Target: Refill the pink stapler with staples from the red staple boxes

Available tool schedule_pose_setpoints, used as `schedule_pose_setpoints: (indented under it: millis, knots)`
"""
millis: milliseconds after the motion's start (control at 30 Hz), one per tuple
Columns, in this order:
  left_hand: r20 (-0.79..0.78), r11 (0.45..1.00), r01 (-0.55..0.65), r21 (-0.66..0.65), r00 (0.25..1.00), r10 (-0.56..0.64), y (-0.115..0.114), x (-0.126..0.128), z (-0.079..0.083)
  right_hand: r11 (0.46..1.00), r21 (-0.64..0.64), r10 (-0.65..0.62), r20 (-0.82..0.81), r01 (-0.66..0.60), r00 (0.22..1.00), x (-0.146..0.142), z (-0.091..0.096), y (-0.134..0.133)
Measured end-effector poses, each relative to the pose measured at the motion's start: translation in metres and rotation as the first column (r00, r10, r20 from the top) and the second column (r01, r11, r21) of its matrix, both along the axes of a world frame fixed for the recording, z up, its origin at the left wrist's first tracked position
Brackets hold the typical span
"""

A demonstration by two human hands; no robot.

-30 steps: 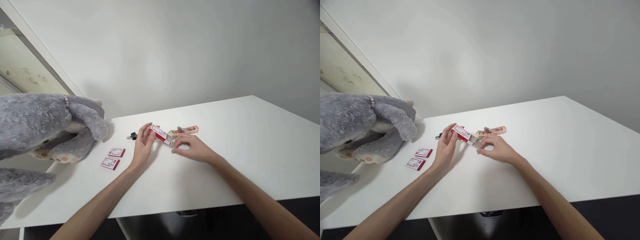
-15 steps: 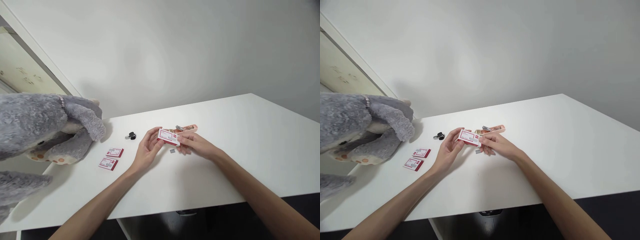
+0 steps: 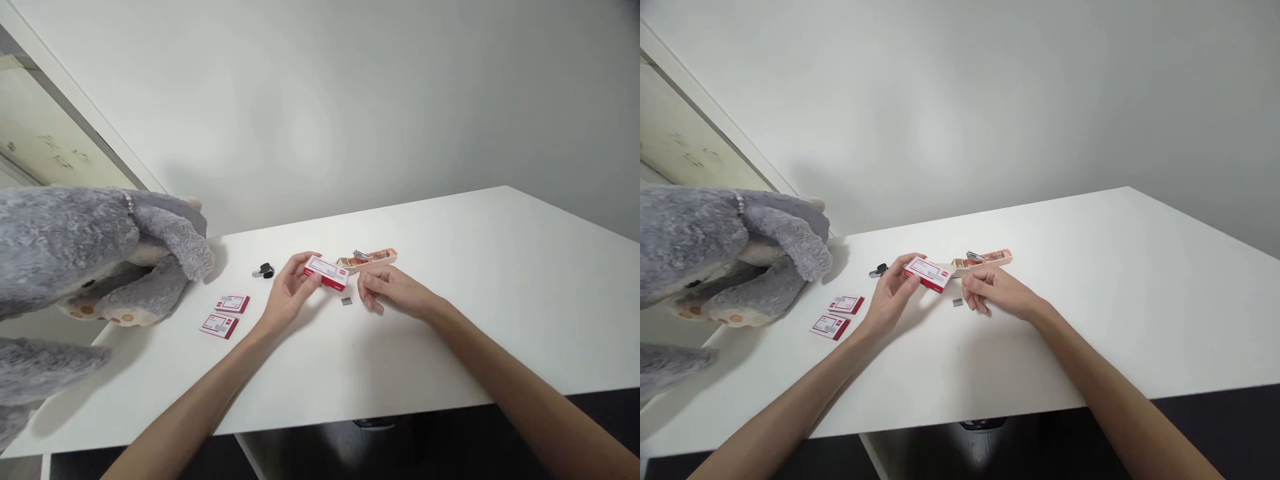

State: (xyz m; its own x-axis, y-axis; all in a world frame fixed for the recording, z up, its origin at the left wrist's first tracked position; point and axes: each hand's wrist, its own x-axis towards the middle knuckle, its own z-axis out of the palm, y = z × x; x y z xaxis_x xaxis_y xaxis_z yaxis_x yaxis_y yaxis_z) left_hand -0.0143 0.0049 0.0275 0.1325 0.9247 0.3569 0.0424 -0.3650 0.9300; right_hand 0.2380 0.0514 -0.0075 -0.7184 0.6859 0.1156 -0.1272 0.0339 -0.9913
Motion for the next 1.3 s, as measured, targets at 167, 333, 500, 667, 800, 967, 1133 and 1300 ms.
schedule_pose_setpoints:
  millis: [167, 333, 500, 667, 800, 967, 1133, 1300]
  knots:
    - [-0.034, 0.934, -0.324, 0.154, 0.943, 0.332, 0.028, -0.036, 0.007, 0.999, -0.037, -0.016, -0.024, 0.015, 1.000, 0.000, -0.003, 0.002]
    - [-0.098, 0.787, -0.578, 0.217, 0.789, 0.606, 0.032, -0.069, 0.006, 0.998, -0.058, -0.017, -0.015, 0.016, 1.000, 0.000, -0.001, 0.001]
    - [-0.386, 0.716, -0.663, 0.220, 0.615, 0.688, 0.004, -0.095, 0.002, 0.999, -0.049, -0.001, -0.006, 0.001, 1.000, -0.001, 0.005, -0.002]
    - [-0.656, 0.730, -0.668, 0.141, 0.490, 0.575, -0.017, -0.121, 0.002, 0.999, -0.043, 0.010, 0.002, -0.010, 1.000, -0.001, 0.010, -0.006]
    - [-0.745, 0.716, -0.662, 0.224, 0.357, 0.563, -0.018, -0.141, -0.003, 0.999, -0.047, 0.017, 0.003, -0.017, 1.000, 0.000, 0.010, -0.006]
    - [-0.626, 0.648, -0.608, 0.459, 0.296, 0.721, -0.019, -0.138, -0.004, 0.999, -0.039, -0.008, 0.009, 0.009, 1.000, 0.000, 0.009, -0.007]
    - [-0.564, 0.717, -0.318, 0.621, 0.453, 0.690, -0.022, -0.086, -0.008, 0.970, 0.158, -0.212, 0.169, 0.186, 0.962, -0.004, 0.003, -0.011]
    - [-0.650, 0.784, -0.084, 0.615, 0.508, 0.565, -0.002, -0.036, -0.022, 0.862, 0.451, -0.365, 0.241, 0.229, 0.899, -0.009, -0.007, -0.010]
